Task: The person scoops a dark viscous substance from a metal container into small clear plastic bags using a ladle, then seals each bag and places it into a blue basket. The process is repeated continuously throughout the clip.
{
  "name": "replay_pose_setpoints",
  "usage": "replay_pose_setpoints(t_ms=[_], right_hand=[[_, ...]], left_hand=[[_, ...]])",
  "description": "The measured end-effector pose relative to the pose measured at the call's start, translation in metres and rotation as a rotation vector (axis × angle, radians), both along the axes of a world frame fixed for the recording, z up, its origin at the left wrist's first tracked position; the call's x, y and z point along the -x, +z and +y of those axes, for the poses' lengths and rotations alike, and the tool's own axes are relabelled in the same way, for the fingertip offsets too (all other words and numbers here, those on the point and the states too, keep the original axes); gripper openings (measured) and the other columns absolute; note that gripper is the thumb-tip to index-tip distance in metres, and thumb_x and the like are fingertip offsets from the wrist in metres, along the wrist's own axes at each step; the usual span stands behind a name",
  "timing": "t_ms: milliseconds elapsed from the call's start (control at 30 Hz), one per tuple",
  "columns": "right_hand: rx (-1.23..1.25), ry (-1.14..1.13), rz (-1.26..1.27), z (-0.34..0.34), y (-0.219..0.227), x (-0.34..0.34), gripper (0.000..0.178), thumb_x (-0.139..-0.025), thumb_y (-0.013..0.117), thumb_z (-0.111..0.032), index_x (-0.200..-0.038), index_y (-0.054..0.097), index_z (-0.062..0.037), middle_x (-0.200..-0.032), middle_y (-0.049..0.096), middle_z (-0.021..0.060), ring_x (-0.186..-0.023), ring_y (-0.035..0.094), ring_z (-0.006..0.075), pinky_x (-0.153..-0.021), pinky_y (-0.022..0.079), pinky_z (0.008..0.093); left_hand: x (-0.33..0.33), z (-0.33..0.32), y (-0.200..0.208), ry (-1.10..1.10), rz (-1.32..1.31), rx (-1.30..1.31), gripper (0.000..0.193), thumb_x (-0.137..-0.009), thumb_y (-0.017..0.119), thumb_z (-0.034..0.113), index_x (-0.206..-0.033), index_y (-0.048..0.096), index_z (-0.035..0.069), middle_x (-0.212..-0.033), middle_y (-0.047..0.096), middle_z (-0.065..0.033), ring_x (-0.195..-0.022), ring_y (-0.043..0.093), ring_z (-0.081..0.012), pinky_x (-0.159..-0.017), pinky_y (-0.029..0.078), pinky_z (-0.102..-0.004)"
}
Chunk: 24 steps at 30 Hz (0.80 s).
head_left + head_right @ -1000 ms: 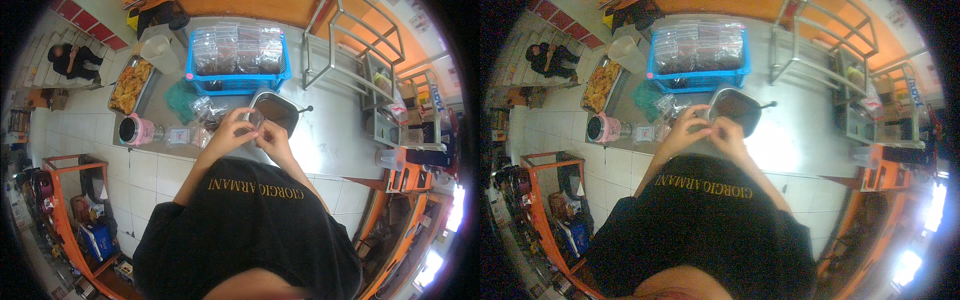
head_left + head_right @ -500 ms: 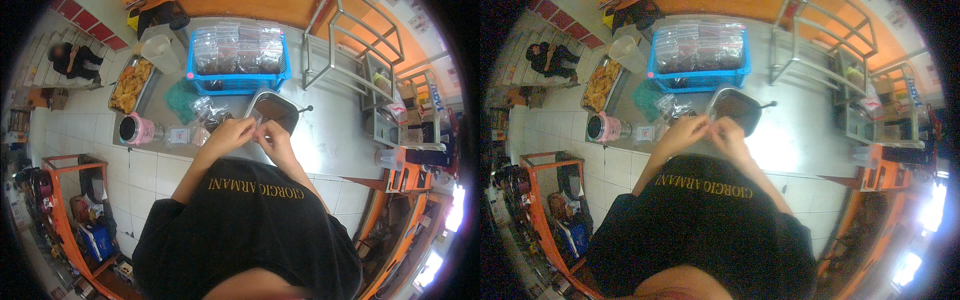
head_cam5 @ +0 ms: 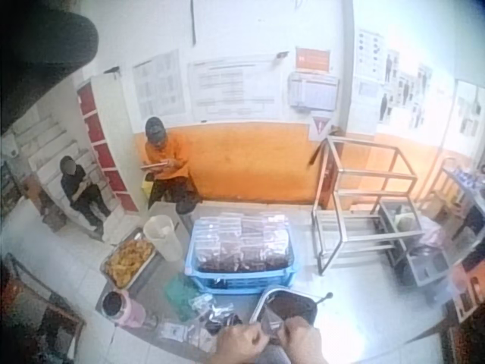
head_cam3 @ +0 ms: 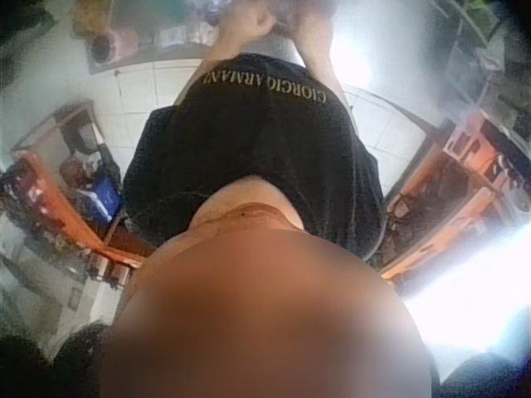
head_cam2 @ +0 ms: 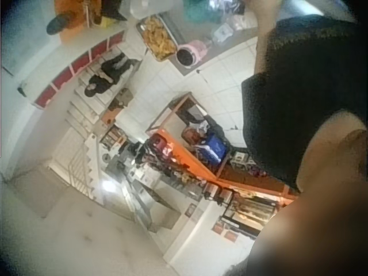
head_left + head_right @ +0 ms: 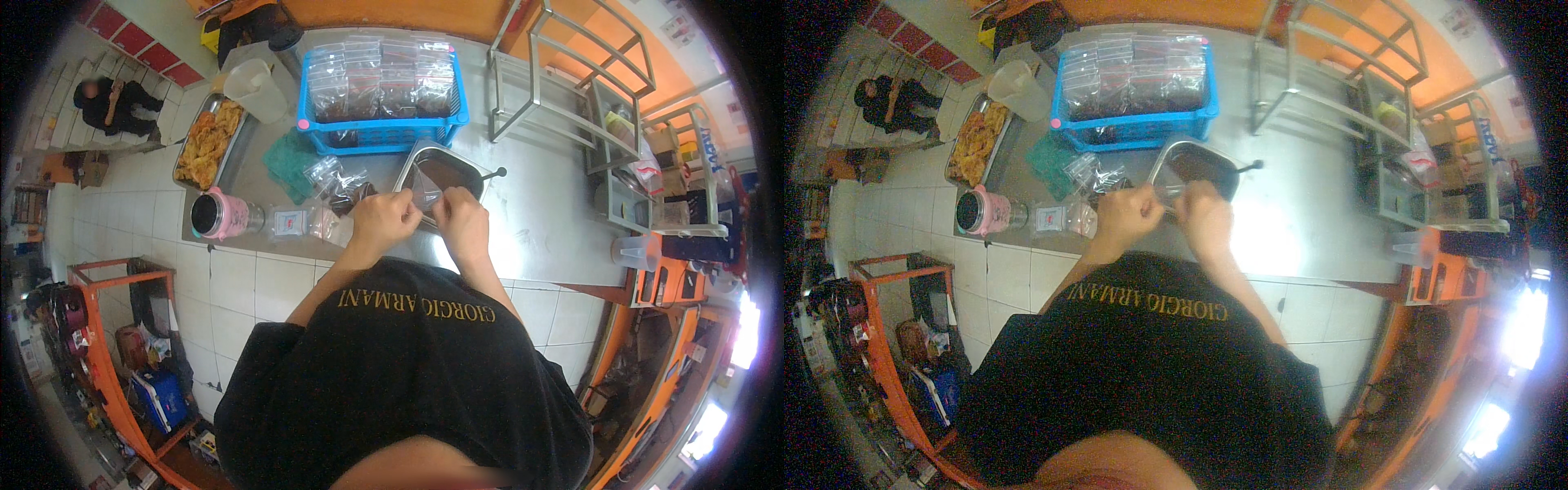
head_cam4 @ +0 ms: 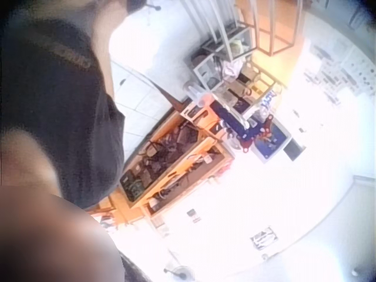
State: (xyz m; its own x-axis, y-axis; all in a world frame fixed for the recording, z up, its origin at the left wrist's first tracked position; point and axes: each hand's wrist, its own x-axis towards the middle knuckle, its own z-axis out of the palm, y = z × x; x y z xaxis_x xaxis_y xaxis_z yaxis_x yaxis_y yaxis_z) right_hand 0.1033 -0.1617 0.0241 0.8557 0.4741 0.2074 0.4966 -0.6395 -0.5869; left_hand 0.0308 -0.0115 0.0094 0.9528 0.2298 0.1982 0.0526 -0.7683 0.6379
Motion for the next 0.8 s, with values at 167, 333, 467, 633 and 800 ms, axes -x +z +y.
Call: replay_pose_setpoints(t_ms=[167, 333, 467, 633, 800], right_hand=[[-0.205, -0.013, 0.161, -0.008, 0.005, -0.017, 0.024, -0.079, 0.063, 0.004, -0.096, 0.048, -0.0024, -0.081, 0.063, 0.0146, -0.071, 0.070, 0.0289, -0.062, 0.054, 0.0374], [-0.183, 0.001, 0.211, -0.030, 0.001, -0.027, 0.029, -0.081, 0.063, 0.007, -0.101, 0.045, -0.0037, -0.084, 0.066, 0.0112, -0.075, 0.072, 0.0228, -0.065, 0.057, 0.0322], [-0.189, 0.008, 0.266, -0.037, -0.009, -0.026, 0.026, -0.084, 0.063, 0.007, -0.100, 0.046, -0.0034, -0.085, 0.067, 0.0109, -0.076, 0.072, 0.0212, -0.066, 0.057, 0.0310], [-0.186, 0.071, 0.197, -0.039, -0.016, -0.024, 0.014, -0.084, 0.062, 0.009, -0.094, 0.057, 0.0002, -0.087, 0.067, 0.0096, -0.076, 0.070, 0.0198, -0.066, 0.058, 0.0301], [-0.223, 0.166, 0.137, -0.040, -0.015, -0.027, 0.016, -0.081, 0.063, 0.011, -0.095, 0.067, 0.0027, -0.097, 0.063, 0.0098, -0.078, 0.068, 0.0185, -0.069, 0.059, 0.0292]], left_hand=[[0.002, 0.002, -0.012, -0.024, -0.001, 0.304, 0.017, -0.084, 0.067, 0.020, -0.084, 0.059, 0.005, -0.070, 0.063, -0.0131, -0.066, 0.064, -0.0349, -0.062, 0.050, -0.0454], [0.000, 0.069, -0.082, 0.161, -0.077, 0.025, 0.021, -0.088, 0.064, 0.016, -0.104, 0.059, 0.004, -0.109, 0.063, -0.0178, -0.100, 0.060, -0.0352, -0.084, 0.047, -0.0451], [0.000, 0.108, -0.136, 0.226, 0.112, -0.275, 0.030, -0.089, 0.064, 0.021, -0.114, 0.061, 0.005, -0.122, 0.060, -0.0139, -0.115, 0.053, -0.0339, -0.090, 0.044, -0.0497], [-0.018, 0.108, -0.156, 0.235, 0.286, -0.440, 0.032, -0.089, 0.063, 0.024, -0.117, 0.064, 0.010, -0.122, 0.063, -0.0057, -0.122, 0.050, -0.0301, -0.091, 0.040, -0.0562], [-0.020, 0.110, -0.141, 0.274, 0.419, -0.308, 0.031, -0.087, 0.066, 0.025, -0.116, 0.065, 0.014, -0.113, 0.067, -0.0047, -0.122, 0.051, -0.0288, -0.089, 0.039, -0.0548]])
